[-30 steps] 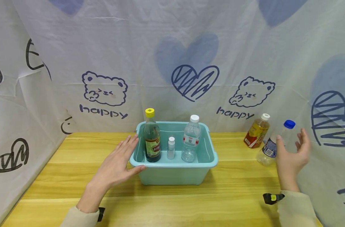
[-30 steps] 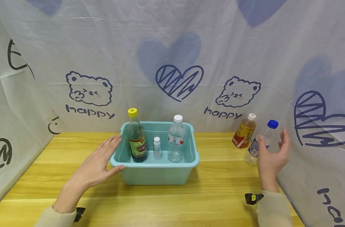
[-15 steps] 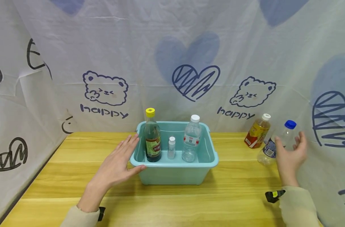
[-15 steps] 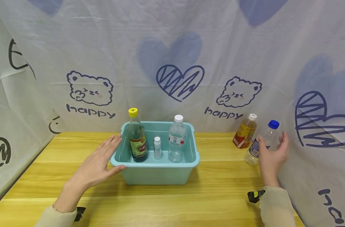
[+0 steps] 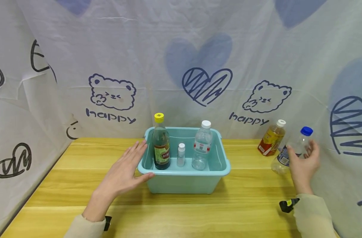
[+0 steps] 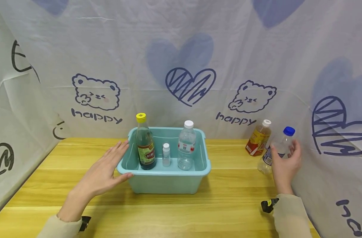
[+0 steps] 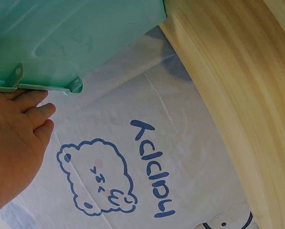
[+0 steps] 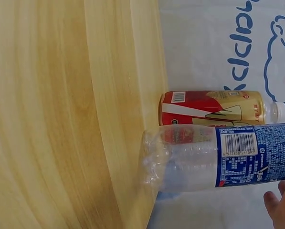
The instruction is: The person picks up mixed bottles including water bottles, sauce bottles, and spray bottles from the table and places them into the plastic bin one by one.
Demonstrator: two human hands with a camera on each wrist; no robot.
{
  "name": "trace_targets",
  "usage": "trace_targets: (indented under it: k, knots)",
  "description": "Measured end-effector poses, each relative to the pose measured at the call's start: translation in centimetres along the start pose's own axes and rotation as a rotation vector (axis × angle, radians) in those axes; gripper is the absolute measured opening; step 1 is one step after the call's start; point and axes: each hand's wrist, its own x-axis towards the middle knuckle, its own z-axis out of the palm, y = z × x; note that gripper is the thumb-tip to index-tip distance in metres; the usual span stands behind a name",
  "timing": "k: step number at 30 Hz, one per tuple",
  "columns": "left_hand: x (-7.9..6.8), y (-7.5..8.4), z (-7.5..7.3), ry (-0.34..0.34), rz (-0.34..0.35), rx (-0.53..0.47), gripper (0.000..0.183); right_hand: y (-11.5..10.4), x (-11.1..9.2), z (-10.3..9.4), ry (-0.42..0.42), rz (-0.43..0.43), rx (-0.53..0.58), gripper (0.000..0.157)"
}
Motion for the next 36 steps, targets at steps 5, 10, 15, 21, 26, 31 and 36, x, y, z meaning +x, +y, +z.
trace_targets:
  k: [5,10,15,21,26,31,36]
  knots:
    - [0.0,0.0,0.0,-0.006,-0.002,0.006,0.104,-0.1,-0.1,-0.1,0.006,-0.002,-0.006,0.074]
    - [0.0,0.1,-0.1,-0.004,-0.002,0.007,0.103,-0.3,-0.3,0.0,-0.001,0.016,-0.012,0.074]
    - [0.0,0.0,-0.1,-0.001,-0.001,0.009,0.103,-0.6,-0.4,0.0,-0.013,0.037,-0.006,0.074]
    - [0.0,0.0,-0.2,-0.003,-0.002,0.005,0.104,-0.7,-0.6,-0.2,-0.007,0.054,0.067,0.076]
    - [0.0,0.1,-0.1,-0.004,-0.007,-0.001,0.104,-0.7,-1.0,-0.3,0.004,0.050,0.116,0.076]
    - [0.0,0.1,-0.2,-0.001,-0.006,-0.002,0.103,-1.0,-1.4,-0.3,0.017,0.058,0.210,0.074]
    - [0.0,0.1,-0.1,-0.001,-0.007,-0.003,0.104,-1.7,-2.0,-0.2,0.040,0.048,0.288,0.073]
